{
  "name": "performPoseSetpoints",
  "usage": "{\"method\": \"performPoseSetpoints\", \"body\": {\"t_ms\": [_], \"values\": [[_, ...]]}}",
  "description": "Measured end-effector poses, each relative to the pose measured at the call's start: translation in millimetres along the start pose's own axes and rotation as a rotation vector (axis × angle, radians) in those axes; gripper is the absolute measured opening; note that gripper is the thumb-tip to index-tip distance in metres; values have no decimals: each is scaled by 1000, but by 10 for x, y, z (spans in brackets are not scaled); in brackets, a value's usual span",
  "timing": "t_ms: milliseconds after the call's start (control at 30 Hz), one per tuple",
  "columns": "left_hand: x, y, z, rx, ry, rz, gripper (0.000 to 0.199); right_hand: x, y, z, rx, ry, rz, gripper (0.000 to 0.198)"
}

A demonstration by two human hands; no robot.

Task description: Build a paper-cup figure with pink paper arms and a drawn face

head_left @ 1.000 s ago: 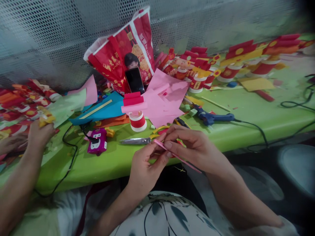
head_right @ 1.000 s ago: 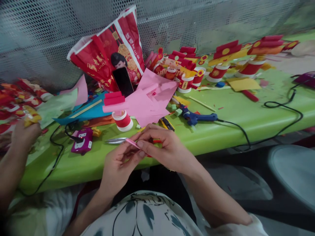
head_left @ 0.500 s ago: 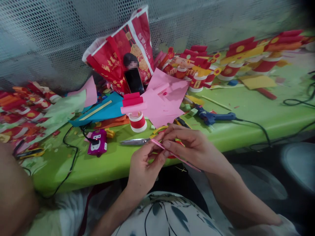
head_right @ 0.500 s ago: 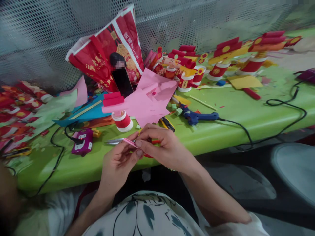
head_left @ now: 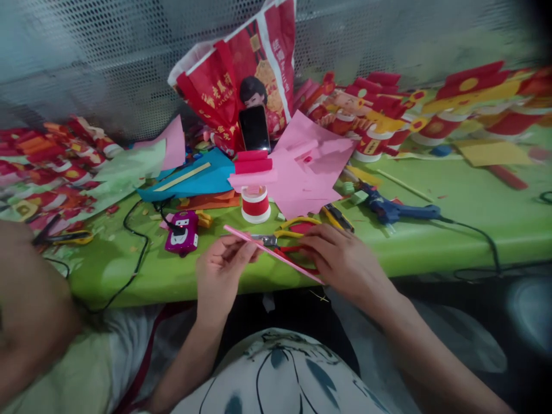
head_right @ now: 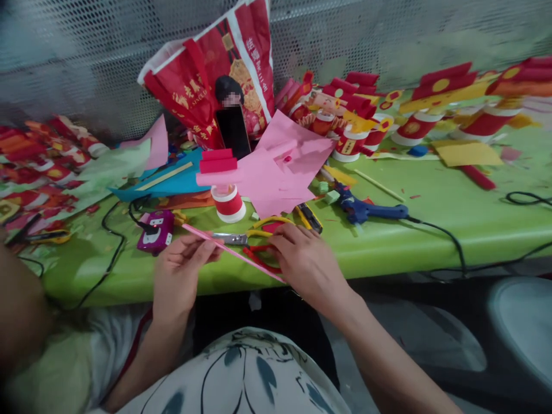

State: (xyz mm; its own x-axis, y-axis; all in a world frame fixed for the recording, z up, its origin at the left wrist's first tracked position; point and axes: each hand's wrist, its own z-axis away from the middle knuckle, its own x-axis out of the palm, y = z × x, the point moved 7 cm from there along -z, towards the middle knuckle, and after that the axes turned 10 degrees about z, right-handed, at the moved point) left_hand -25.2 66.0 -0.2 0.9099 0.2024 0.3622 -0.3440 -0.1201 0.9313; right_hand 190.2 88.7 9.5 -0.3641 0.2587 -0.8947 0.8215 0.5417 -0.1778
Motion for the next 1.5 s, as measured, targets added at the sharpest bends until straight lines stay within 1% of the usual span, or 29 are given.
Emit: {"method": "performPoseSetpoints", "body": {"t_ms": [133,267,333,433,500,567,633,733,800,833,900,967,1000,1067,1200,1333,1500], "values": [[-239,-7,-28,-43,78,65,27,18,-38,-56,-72,-28,161,26],[-400,-1,-29,-85,129,152,29,88,-75,-155,-228,-146,196,25],[-455,14,-27,-95,146,185,28,137,-82,-195,-278,-182,227,22],[-508,64,-23,-85,157,236,25,185,-92,-225,-317,-184,279,20],[-534,99,-17,-84,160,268,23,170,-101,-218,-334,-164,257,22],[-560,129,-6,-93,170,296,22,124,-88,-195,-329,-167,193,25],[-582,154,6,-103,178,319,22,60,-39,-165,-285,-194,115,27],[-583,178,15,-113,160,337,21,-45,99,-106,-124,-235,-21,25],[-563,186,8,-110,133,336,19,-126,182,-50,-13,-207,-145,24],[-551,185,2,-108,121,332,19,-164,202,-19,19,-184,-207,31],[-526,177,-15,-108,100,320,19,-232,186,41,22,-140,-288,53],[-499,164,-34,-110,78,305,18,-273,117,90,-18,-130,-260,65],[-484,160,-42,-109,66,296,18,-289,75,108,-41,-127,-220,66],[-454,163,-54,-95,42,280,17,-316,-7,129,-81,-105,-129,62],[-389,200,-52,-62,-2,240,16,-330,-129,138,-165,-24,2,63],[-336,238,-31,-51,-35,210,14,-335,-162,144,-227,55,62,60],[-335,256,-19,-36,-18,225,14,-381,-199,161,-284,137,123,55]]}}
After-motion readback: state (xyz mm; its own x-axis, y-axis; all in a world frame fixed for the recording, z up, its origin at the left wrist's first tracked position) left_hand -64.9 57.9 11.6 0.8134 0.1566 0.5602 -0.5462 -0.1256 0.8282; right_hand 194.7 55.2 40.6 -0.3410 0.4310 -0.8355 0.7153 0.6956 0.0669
